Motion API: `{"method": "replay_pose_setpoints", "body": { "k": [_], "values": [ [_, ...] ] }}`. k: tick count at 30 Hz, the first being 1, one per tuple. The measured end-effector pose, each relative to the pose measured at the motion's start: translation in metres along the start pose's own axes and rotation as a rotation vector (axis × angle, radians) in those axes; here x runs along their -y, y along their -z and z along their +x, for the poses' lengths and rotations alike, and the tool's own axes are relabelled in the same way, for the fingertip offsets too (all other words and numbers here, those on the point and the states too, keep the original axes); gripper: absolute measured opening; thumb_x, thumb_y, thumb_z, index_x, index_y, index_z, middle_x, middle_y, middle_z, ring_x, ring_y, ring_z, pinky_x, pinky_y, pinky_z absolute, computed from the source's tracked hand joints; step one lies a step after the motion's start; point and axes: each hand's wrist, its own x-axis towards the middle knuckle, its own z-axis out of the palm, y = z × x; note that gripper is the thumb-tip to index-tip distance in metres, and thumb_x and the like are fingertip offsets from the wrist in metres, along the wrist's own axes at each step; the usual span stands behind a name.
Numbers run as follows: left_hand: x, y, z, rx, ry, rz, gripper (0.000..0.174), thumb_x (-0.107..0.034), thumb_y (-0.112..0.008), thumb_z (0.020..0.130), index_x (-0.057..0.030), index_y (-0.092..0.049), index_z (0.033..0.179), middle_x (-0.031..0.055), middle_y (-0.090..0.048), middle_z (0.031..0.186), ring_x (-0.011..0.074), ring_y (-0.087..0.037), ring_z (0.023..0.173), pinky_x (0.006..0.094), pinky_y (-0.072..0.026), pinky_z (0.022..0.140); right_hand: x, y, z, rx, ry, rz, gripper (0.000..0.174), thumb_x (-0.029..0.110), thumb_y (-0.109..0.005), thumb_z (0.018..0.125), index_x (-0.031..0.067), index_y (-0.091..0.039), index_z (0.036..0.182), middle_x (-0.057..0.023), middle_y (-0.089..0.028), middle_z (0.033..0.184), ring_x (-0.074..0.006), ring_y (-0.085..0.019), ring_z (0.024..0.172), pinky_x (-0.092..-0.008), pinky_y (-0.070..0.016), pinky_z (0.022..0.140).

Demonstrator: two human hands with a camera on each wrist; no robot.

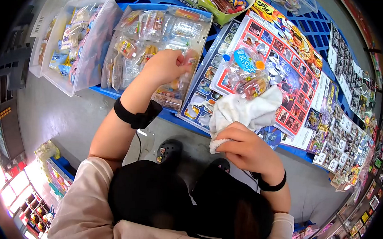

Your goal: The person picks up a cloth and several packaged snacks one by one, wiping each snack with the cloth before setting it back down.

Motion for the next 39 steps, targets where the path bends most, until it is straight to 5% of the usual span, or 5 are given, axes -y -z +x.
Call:
{"method": "replay_pose_setpoints", "body": {
  "k": [6,11,14,19,39],
  "values": [
    [-0.020,0.026,-0.025,-0.087,0.034,-0.171,0.029,-0.022,-0.066,0.076,0.0008,-0.060,0.092,0.0087,-0.063,0.079,0.0177,-0.059,0.072,0.0281,-0.0464,0.065,0.003,0.005,-0.009,-0.203,-0.147,0.129,0.021,-0.007,-0.057,0.070,0.0048,-0.060,0.086,-0.0098,-0.055,0.097,-0.0238,-0.053,0.089,-0.0304,-0.0436,0.076],
    [-0.067,0.020,-0.052,0.429,-0.212,-0.930,0.033,-0.005,-0.052,0.087,-0.0025,-0.047,0.120,0.0021,-0.059,0.095,0.0058,-0.052,0.089,0.0204,-0.0420,0.076,-0.008,0.003,0.000,-1.165,-0.223,0.556,0.028,-0.005,-0.056,0.079,-0.0021,-0.050,0.106,-0.0118,-0.053,0.105,-0.0186,-0.051,0.098,-0.0307,-0.0418,0.084],
    [-0.088,-0.008,-0.054,0.582,-0.323,-1.024,0.039,0.000,-0.047,0.087,-0.0033,-0.040,0.126,0.0051,-0.056,0.104,0.0090,-0.051,0.099,0.0235,-0.0414,0.083,-0.014,0.000,0.004,-1.076,-0.151,0.610,0.032,-0.005,-0.056,0.080,-0.0032,-0.045,0.111,-0.0109,-0.050,0.109,-0.0182,-0.048,0.103,-0.0308,-0.0372,0.091],
    [-0.103,-0.039,-0.059,-0.383,-0.713,-0.605,0.037,0.002,-0.044,0.086,-0.0016,-0.040,0.123,0.0154,-0.053,0.113,0.0208,-0.052,0.105,0.0316,-0.0380,0.094,-0.010,-0.014,0.018,-0.993,-0.022,0.226,0.031,-0.004,-0.056,0.081,-0.0018,-0.046,0.110,-0.0121,-0.046,0.110,-0.0198,-0.048,0.103,-0.0306,-0.0350,0.092],
    [-0.112,-0.054,-0.065,0.279,-0.413,-1.509,0.055,-0.038,-0.032,0.096,-0.0001,-0.027,0.135,0.0105,-0.038,0.133,0.0185,-0.038,0.120,0.0307,-0.0324,0.099,-0.012,-0.028,0.031,-0.844,-0.019,-0.524,0.039,-0.008,-0.051,0.076,-0.0055,-0.051,0.115,-0.0225,-0.046,0.109,-0.0339,-0.047,0.097,-0.0385,-0.0391,0.085]
  ]
}}
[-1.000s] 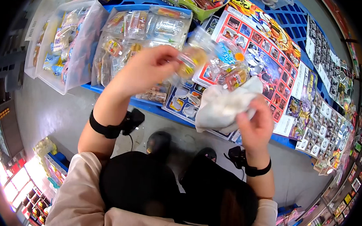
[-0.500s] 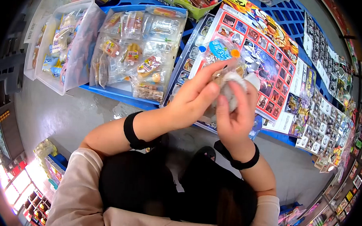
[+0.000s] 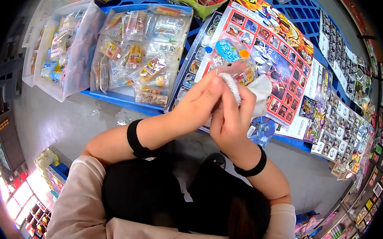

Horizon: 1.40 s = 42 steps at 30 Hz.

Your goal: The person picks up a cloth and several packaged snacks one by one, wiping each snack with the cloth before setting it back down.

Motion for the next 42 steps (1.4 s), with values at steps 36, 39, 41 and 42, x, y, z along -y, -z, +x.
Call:
{"method": "replay_pose_setpoints", "body": {
  "k": [36,39,41,42],
  "values": [
    [-0.022,0.007,0.018,-0.184,0.172,-0.406,0.058,-0.046,-0.026,0.094,-0.0072,-0.024,0.137,0.0103,-0.032,0.139,0.0267,-0.040,0.122,0.0380,-0.0359,0.101,-0.010,0.007,0.009,0.188,0.147,-0.021,0.038,-0.003,-0.060,0.066,0.0001,-0.060,0.104,-0.0093,-0.051,0.100,-0.0286,-0.049,0.088,-0.0374,-0.0434,0.077],
    [-0.026,0.015,0.024,-0.241,0.088,-0.383,0.052,-0.043,-0.027,0.095,-0.0104,-0.026,0.136,0.0085,-0.035,0.138,0.0254,-0.048,0.114,0.0370,-0.0408,0.096,0.004,-0.002,-0.005,0.226,0.257,0.174,0.034,-0.001,-0.061,0.067,-0.0006,-0.061,0.101,-0.0089,-0.051,0.099,-0.0270,-0.050,0.084,-0.0348,-0.0449,0.073],
    [-0.023,0.016,0.024,-0.274,0.083,-0.428,0.051,-0.042,-0.027,0.095,-0.0113,-0.027,0.136,0.0079,-0.036,0.137,0.0246,-0.050,0.112,0.0363,-0.0420,0.094,0.000,-0.002,-0.006,0.202,0.260,0.141,0.033,0.000,-0.062,0.066,-0.0002,-0.062,0.099,-0.0084,-0.051,0.099,-0.0265,-0.050,0.083,-0.0342,-0.0453,0.072],
    [-0.021,0.017,0.024,-0.306,0.077,-0.474,0.049,-0.041,-0.026,0.096,-0.0123,-0.028,0.135,0.0072,-0.037,0.136,0.0239,-0.051,0.109,0.0356,-0.0433,0.093,-0.002,-0.001,-0.006,0.178,0.264,0.105,0.032,0.001,-0.064,0.065,0.0002,-0.062,0.098,-0.0079,-0.051,0.099,-0.0259,-0.051,0.083,-0.0336,-0.0456,0.071]
  ]
}}
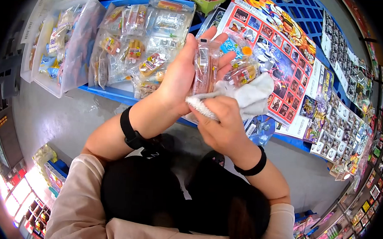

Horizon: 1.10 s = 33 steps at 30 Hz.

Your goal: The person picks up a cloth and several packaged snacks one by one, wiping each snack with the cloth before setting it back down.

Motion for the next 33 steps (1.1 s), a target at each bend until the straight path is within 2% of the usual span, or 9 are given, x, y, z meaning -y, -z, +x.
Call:
{"method": "replay_pose_setpoints", "body": {
  "k": [7,14,18,24,26,28,29,31,33],
  "values": [
    [0.000,0.005,0.003,-0.093,0.057,-0.204,0.045,-0.041,-0.022,0.097,-0.0169,-0.031,0.132,0.0017,-0.046,0.127,0.0146,-0.051,0.075,0.0291,-0.0483,0.065,-0.008,0.004,-0.001,-0.009,-0.007,-0.077,0.031,0.000,-0.064,0.065,0.0009,-0.063,0.097,-0.0084,-0.053,0.097,-0.0264,-0.052,0.084,-0.0338,-0.0456,0.071],
    [0.002,0.006,0.003,-0.048,0.122,-0.167,0.044,-0.043,-0.022,0.096,-0.0171,-0.032,0.131,0.0019,-0.046,0.126,0.0138,-0.049,0.073,0.0269,-0.0458,0.060,0.007,0.001,0.000,-0.059,-0.039,0.011,0.035,-0.007,-0.065,0.061,0.0025,-0.063,0.095,-0.0109,-0.053,0.095,-0.0280,-0.053,0.083,-0.0344,-0.0449,0.071],
    [-0.008,0.003,0.003,-0.029,0.027,-0.261,0.043,-0.040,-0.025,0.097,-0.0162,-0.033,0.132,0.0018,-0.044,0.129,0.0145,-0.049,0.075,0.0268,-0.0439,0.064,-0.011,0.005,-0.011,-0.026,-0.062,-0.111,0.036,-0.007,-0.067,0.061,0.0004,-0.061,0.095,-0.0123,-0.053,0.095,-0.0287,-0.053,0.083,-0.0348,-0.0457,0.069],
    [-0.006,-0.006,0.002,0.006,0.025,-0.184,0.043,-0.039,-0.026,0.097,-0.0156,-0.032,0.132,0.0054,-0.043,0.129,0.0175,-0.051,0.083,0.0294,-0.0453,0.066,-0.001,0.000,-0.001,-0.256,-0.166,-0.138,0.031,-0.002,-0.070,0.066,0.0007,-0.059,0.094,-0.0137,-0.054,0.095,-0.0302,-0.055,0.082,-0.0348,-0.0465,0.069],
    [-0.006,-0.015,-0.001,-0.110,0.073,0.045,0.041,-0.035,-0.033,0.096,-0.0154,-0.032,0.132,0.0102,-0.042,0.130,0.0209,-0.051,0.098,0.0327,-0.0455,0.077,-0.001,0.007,-0.001,-0.236,-0.260,-0.079,0.029,-0.002,-0.069,0.066,0.0001,-0.058,0.094,-0.0148,-0.054,0.095,-0.0312,-0.055,0.079,-0.0348,-0.0468,0.068],
    [-0.007,-0.012,-0.003,0.005,0.029,0.016,0.041,-0.032,-0.037,0.095,-0.0145,-0.033,0.131,0.0120,-0.041,0.130,0.0223,-0.049,0.105,0.0347,-0.0435,0.083,-0.003,0.012,-0.005,-0.253,-0.326,-0.081,0.024,-0.001,-0.067,0.071,-0.0009,-0.058,0.093,-0.0153,-0.055,0.094,-0.0267,-0.056,0.079,-0.0312,-0.0464,0.067],
    [-0.007,-0.010,-0.004,0.120,-0.016,-0.013,0.041,-0.030,-0.041,0.093,-0.0136,-0.033,0.130,0.0138,-0.041,0.130,0.0236,-0.047,0.111,0.0366,-0.0414,0.090,-0.004,0.013,-0.008,-0.335,-0.486,0.093,0.020,0.000,-0.065,0.074,-0.0018,-0.057,0.093,-0.0140,-0.056,0.093,-0.0226,-0.056,0.080,-0.0284,-0.0455,0.068],
    [-0.003,-0.008,-0.007,0.097,-0.037,0.062,0.039,-0.026,-0.043,0.092,-0.0126,-0.035,0.128,0.0138,-0.042,0.129,0.0238,-0.045,0.114,0.0380,-0.0389,0.094,-0.005,0.010,-0.009,-0.523,-0.697,0.418,0.014,0.002,-0.061,0.082,-0.0033,-0.056,0.093,-0.0081,-0.057,0.093,-0.0116,-0.054,0.083,-0.0211,-0.0417,0.072],
    [-0.001,-0.006,-0.007,0.075,-0.060,0.138,0.038,-0.023,-0.045,0.092,-0.0115,-0.037,0.127,0.0138,-0.042,0.128,0.0240,-0.044,0.117,0.0393,-0.0363,0.097,-0.001,0.011,-0.008,-0.503,-0.755,0.564,0.014,0.002,-0.061,0.082,-0.0034,-0.056,0.094,-0.0065,-0.057,0.093,-0.0112,-0.053,0.084,-0.0214,-0.0413,0.074]
  ]
}}
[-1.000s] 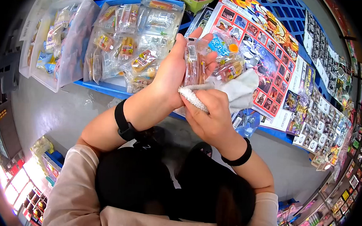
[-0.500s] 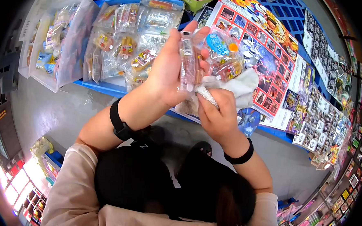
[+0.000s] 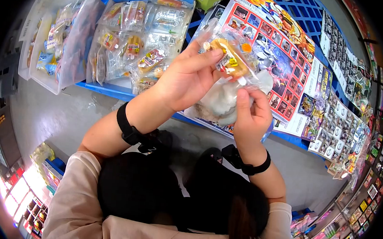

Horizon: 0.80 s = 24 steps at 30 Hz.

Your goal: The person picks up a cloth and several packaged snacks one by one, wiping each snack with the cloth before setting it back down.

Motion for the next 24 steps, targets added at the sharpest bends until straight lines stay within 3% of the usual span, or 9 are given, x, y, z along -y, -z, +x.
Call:
{"method": "replay_pose_setpoints", "body": {
  "k": [3,5,7,9,11,12,17,21,24],
  "values": [
    [-0.001,0.004,0.001,0.082,0.082,-0.062,0.035,-0.021,-0.047,0.091,-0.0105,-0.040,0.123,0.0119,-0.045,0.126,0.0239,-0.047,0.113,0.0390,-0.0390,0.095,-0.006,0.003,-0.008,0.035,-0.117,0.095,0.014,0.001,-0.060,0.082,-0.0030,-0.055,0.094,-0.0055,-0.056,0.094,-0.0115,-0.052,0.087,-0.0232,-0.0412,0.078],
    [-0.006,0.005,-0.001,-0.027,0.033,-0.006,0.035,-0.023,-0.047,0.091,-0.0113,-0.041,0.123,0.0104,-0.050,0.121,0.0233,-0.051,0.107,0.0387,-0.0418,0.092,-0.007,0.005,-0.008,0.029,-0.134,0.080,0.013,0.000,-0.059,0.082,-0.0026,-0.055,0.095,-0.0060,-0.056,0.096,-0.0123,-0.052,0.089,-0.0246,-0.0416,0.079],
    [-0.009,0.008,0.001,-0.070,0.012,0.014,0.034,-0.024,-0.047,0.091,-0.0128,-0.042,0.122,0.0094,-0.053,0.116,0.0231,-0.054,0.102,0.0399,-0.0445,0.088,0.000,0.007,-0.001,-0.227,-0.088,0.189,0.013,0.000,-0.058,0.083,-0.0019,-0.055,0.095,-0.0087,-0.054,0.100,-0.0136,-0.051,0.093,-0.0277,-0.0425,0.080],
    [-0.008,0.008,0.002,-0.114,0.000,0.018,0.035,-0.027,-0.045,0.092,-0.0131,-0.039,0.124,0.0112,-0.054,0.113,0.0248,-0.055,0.101,0.0414,-0.0459,0.087,0.001,0.013,0.000,-0.221,0.006,0.105,0.015,-0.001,-0.058,0.081,-0.0008,-0.055,0.096,-0.0125,-0.053,0.102,-0.0174,-0.053,0.091,-0.0292,-0.0432,0.079],
    [-0.002,0.001,0.002,-0.110,0.011,-0.016,0.037,-0.029,-0.043,0.093,-0.0129,-0.037,0.126,0.0120,-0.053,0.114,0.0262,-0.055,0.101,0.0416,-0.0465,0.087,0.017,0.010,0.006,0.024,0.478,-0.560,0.018,-0.003,-0.060,0.078,-0.0006,-0.056,0.095,-0.0145,-0.053,0.099,-0.0244,-0.055,0.088,-0.0315,-0.0442,0.078],
    [0.001,-0.003,0.001,-0.106,0.023,-0.050,0.039,-0.032,-0.041,0.094,-0.0127,-0.036,0.127,0.0129,-0.053,0.115,0.0275,-0.055,0.101,0.0418,-0.0470,0.087,0.020,0.003,0.009,0.087,0.535,-0.660,0.023,-0.005,-0.061,0.072,-0.0004,-0.059,0.094,-0.0157,-0.052,0.097,-0.0308,-0.054,0.085,-0.0341,-0.0454,0.075],
    [0.007,-0.006,0.001,-0.050,0.073,-0.063,0.042,-0.036,-0.038,0.094,-0.0113,-0.033,0.127,0.0150,-0.052,0.117,0.0273,-0.056,0.101,0.0398,-0.0482,0.085,-0.007,-0.018,-0.008,0.309,0.707,-0.616,0.028,-0.006,-0.058,0.066,0.0005,-0.060,0.093,-0.0149,-0.053,0.095,-0.0313,-0.054,0.083,-0.0372,-0.0459,0.072],
    [0.007,-0.004,0.001,-0.030,0.080,-0.073,0.042,-0.038,-0.040,0.093,-0.0090,-0.037,0.123,0.0150,-0.053,0.116,0.0216,-0.058,0.096,0.0355,-0.0505,0.080,-0.007,0.001,0.003,0.207,0.565,-0.756,0.027,-0.007,-0.057,0.067,-0.0014,-0.058,0.094,-0.0152,-0.053,0.093,-0.0314,-0.054,0.082,-0.0382,-0.0457,0.073],
    [0.009,-0.009,0.000,-0.081,0.134,0.007,0.043,-0.040,-0.038,0.093,-0.0071,-0.037,0.122,0.0147,-0.053,0.116,0.0222,-0.056,0.101,0.0356,-0.0497,0.082,-0.004,-0.011,-0.002,0.341,0.647,-0.672,0.028,-0.007,-0.057,0.067,-0.0016,-0.057,0.094,-0.0156,-0.052,0.094,-0.0322,-0.053,0.082,-0.0381,-0.0458,0.072]
  ]
}}
